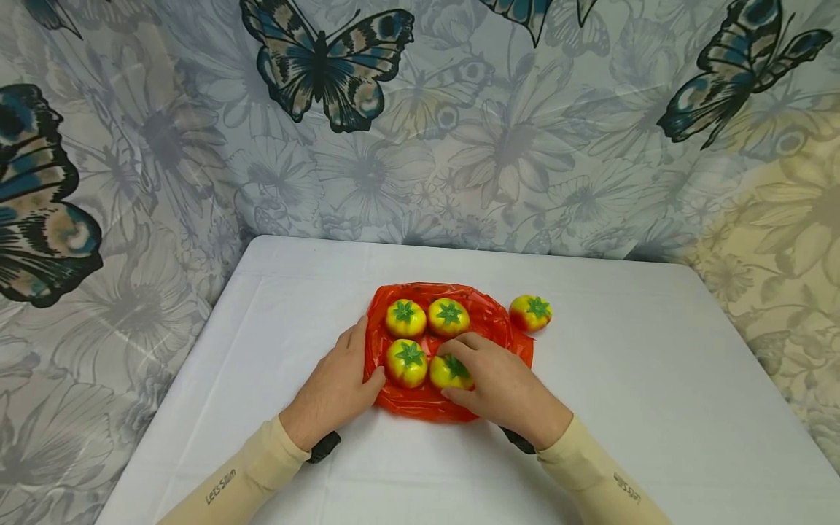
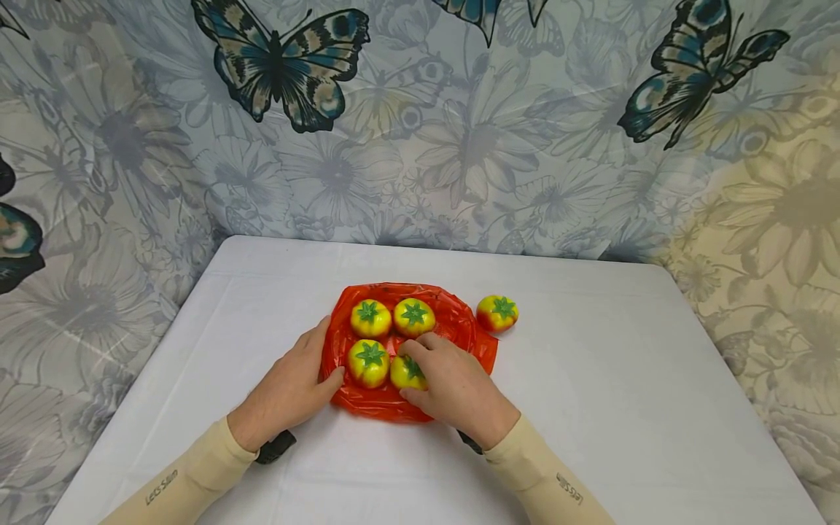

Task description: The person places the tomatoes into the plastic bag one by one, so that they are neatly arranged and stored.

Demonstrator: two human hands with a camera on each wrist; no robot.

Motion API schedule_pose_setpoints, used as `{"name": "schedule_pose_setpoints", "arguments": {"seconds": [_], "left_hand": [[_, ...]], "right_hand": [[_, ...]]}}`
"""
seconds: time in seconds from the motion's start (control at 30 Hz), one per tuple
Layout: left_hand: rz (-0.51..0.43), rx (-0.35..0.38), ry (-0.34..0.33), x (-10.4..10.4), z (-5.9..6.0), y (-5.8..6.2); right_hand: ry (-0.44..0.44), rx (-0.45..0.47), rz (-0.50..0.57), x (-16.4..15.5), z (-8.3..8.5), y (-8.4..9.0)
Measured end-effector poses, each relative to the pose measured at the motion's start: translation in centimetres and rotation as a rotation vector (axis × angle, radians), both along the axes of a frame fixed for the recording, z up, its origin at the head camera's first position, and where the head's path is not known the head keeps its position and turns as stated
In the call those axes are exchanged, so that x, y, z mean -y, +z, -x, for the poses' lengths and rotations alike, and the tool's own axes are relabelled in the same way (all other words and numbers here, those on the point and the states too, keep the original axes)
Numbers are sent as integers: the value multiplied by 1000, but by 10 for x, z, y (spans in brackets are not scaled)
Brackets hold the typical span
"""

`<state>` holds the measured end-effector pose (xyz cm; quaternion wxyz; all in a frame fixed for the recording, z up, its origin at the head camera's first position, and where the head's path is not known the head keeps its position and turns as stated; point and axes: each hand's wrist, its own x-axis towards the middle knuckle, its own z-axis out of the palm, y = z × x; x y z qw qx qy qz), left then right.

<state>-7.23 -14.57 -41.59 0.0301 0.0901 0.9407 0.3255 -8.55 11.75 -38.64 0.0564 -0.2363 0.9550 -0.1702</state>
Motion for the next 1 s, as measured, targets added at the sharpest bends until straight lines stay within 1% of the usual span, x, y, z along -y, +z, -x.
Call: {"name": "schedule_pose_setpoints", "arguments": {"seconds": [0.2,0.53,0.83,0.9,1.0], "left_hand": [[0,-3,-2,0,0,0],[9,-6,-1,-2,-1,0],[5,-9,1,-3,-1,0],[5,-7,3,-2,-1,0],[7,-7,6,-3,-1,0]], "right_hand": [[8,5,-4,-1,0,-2],[-17,54,-32,1,1,-5],[-15,71,-21,1,2,-5],[-8,64,-12,-1,3,-4],[4,29,10,-7,5,1]]}}
